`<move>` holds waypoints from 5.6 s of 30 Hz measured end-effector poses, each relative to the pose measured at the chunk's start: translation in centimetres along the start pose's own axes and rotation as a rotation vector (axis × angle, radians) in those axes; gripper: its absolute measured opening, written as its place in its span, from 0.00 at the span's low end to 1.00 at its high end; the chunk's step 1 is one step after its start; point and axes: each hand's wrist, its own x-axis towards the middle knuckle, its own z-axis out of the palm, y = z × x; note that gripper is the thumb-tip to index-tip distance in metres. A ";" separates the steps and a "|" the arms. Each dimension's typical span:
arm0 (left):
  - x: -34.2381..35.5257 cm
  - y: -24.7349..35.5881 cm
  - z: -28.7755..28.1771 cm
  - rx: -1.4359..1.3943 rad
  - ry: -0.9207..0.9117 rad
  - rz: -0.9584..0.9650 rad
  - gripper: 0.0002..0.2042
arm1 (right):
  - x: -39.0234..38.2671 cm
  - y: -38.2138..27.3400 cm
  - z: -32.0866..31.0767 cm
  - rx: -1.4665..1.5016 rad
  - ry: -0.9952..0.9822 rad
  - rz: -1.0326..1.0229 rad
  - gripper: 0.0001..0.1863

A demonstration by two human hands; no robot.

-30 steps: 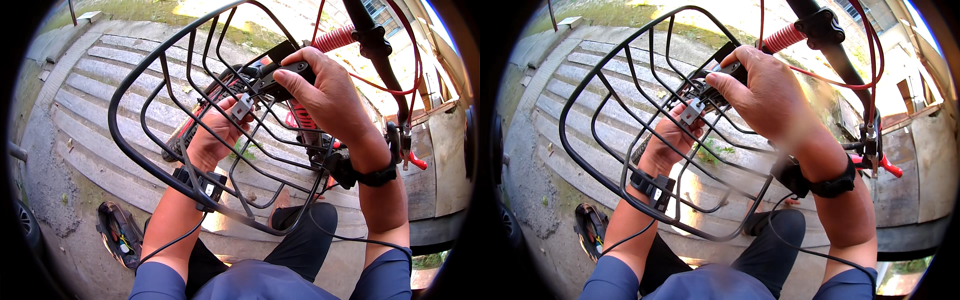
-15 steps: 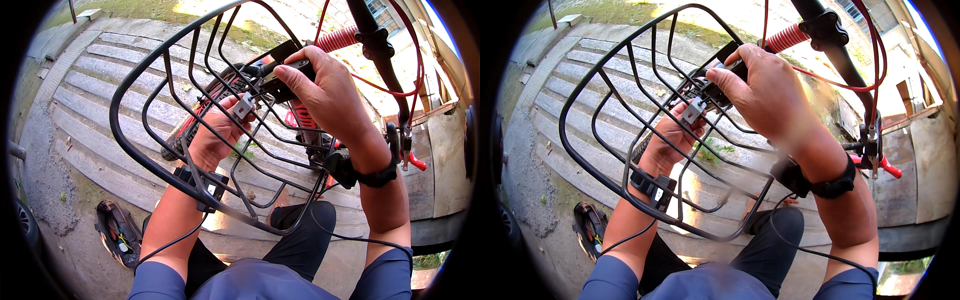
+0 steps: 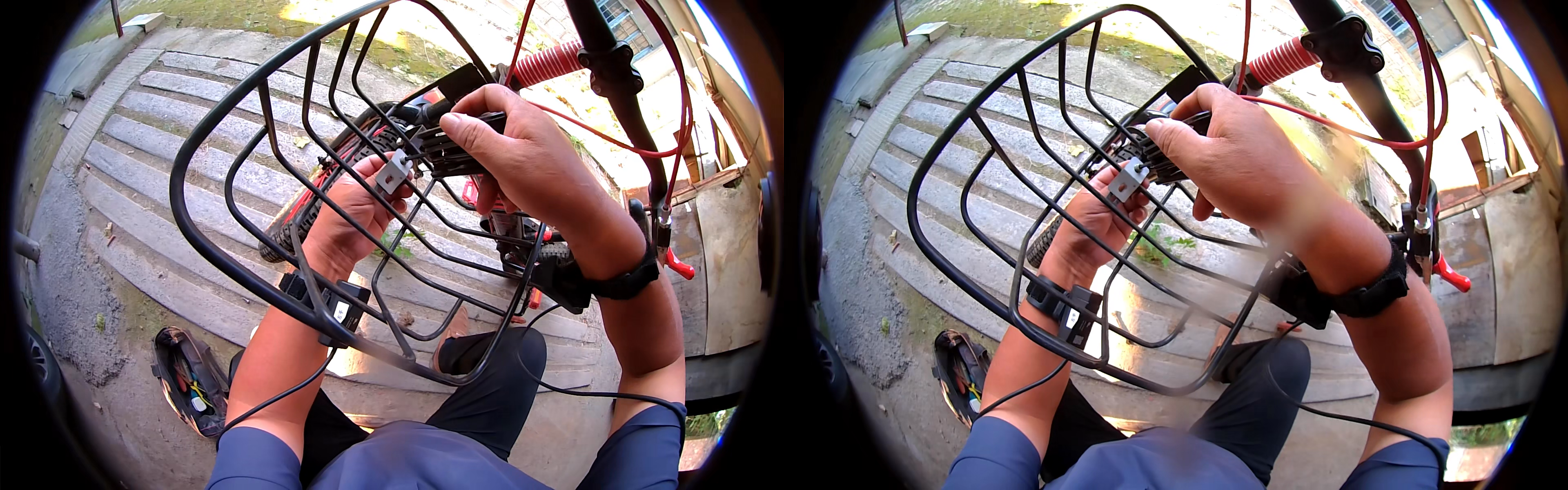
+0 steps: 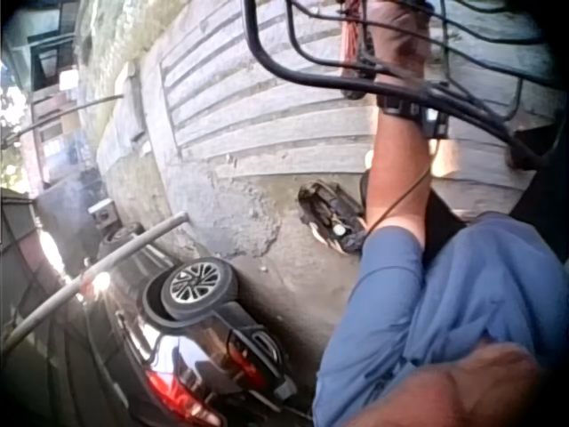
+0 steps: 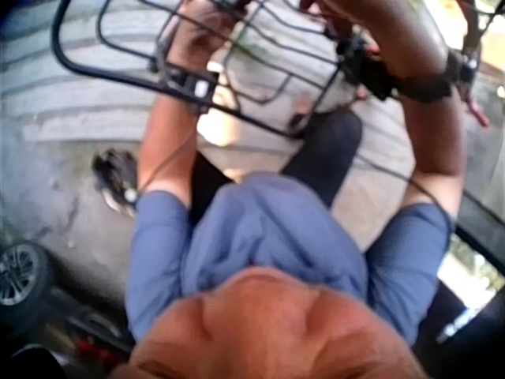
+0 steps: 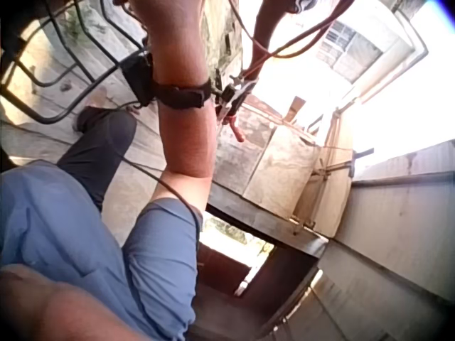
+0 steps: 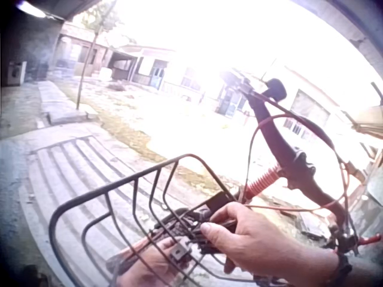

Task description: The person sits on concrete steps and uses a multi-tool to tighten bolts on the front basket of a red bicycle. They repeatedly adjust the tool and the basket attachment, occasionally reaching for small parts from a bag on the ground.

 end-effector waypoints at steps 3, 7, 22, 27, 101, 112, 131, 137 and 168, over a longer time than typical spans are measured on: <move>0.1 -0.1 0.1 -0.001 -0.001 0.001 0.06 | 0.4 0.1 -0.4 -0.046 -0.042 -0.039 0.19; 0.1 -0.2 -0.1 -0.015 0.002 0.007 0.06 | 0.6 0.2 -1.2 -0.143 -0.092 -0.090 0.18; 0.2 -0.4 -0.6 -0.031 -0.058 0.022 0.07 | 1.1 1.4 -2.3 -0.446 -0.156 -0.644 0.16; 0.3 -0.3 -0.6 -0.031 -0.040 0.012 0.07 | 1.0 1.8 -0.7 -0.103 -0.045 -0.375 0.12; 0.1 -0.5 0.0 -0.027 -0.016 0.010 0.06 | -2.0 0.3 -2.3 -0.454 -0.005 -0.374 0.18; 0.1 -0.4 -0.2 -0.020 -0.017 0.026 0.07 | -1.0 1.3 -3.2 -0.496 -0.021 -0.525 0.28; 0.1 -0.4 0.1 -0.006 -0.012 0.025 0.06 | -0.7 2.6 -2.1 -0.322 0.008 -0.501 0.23; 0.2 -0.6 -0.3 -0.035 -0.018 0.016 0.07 | -0.1 1.9 -2.8 -0.758 0.005 -0.887 0.26; 0.4 -0.9 -0.6 -0.029 -0.041 0.033 0.09 | -1.3 1.5 -3.3 -0.638 0.023 -0.693 0.31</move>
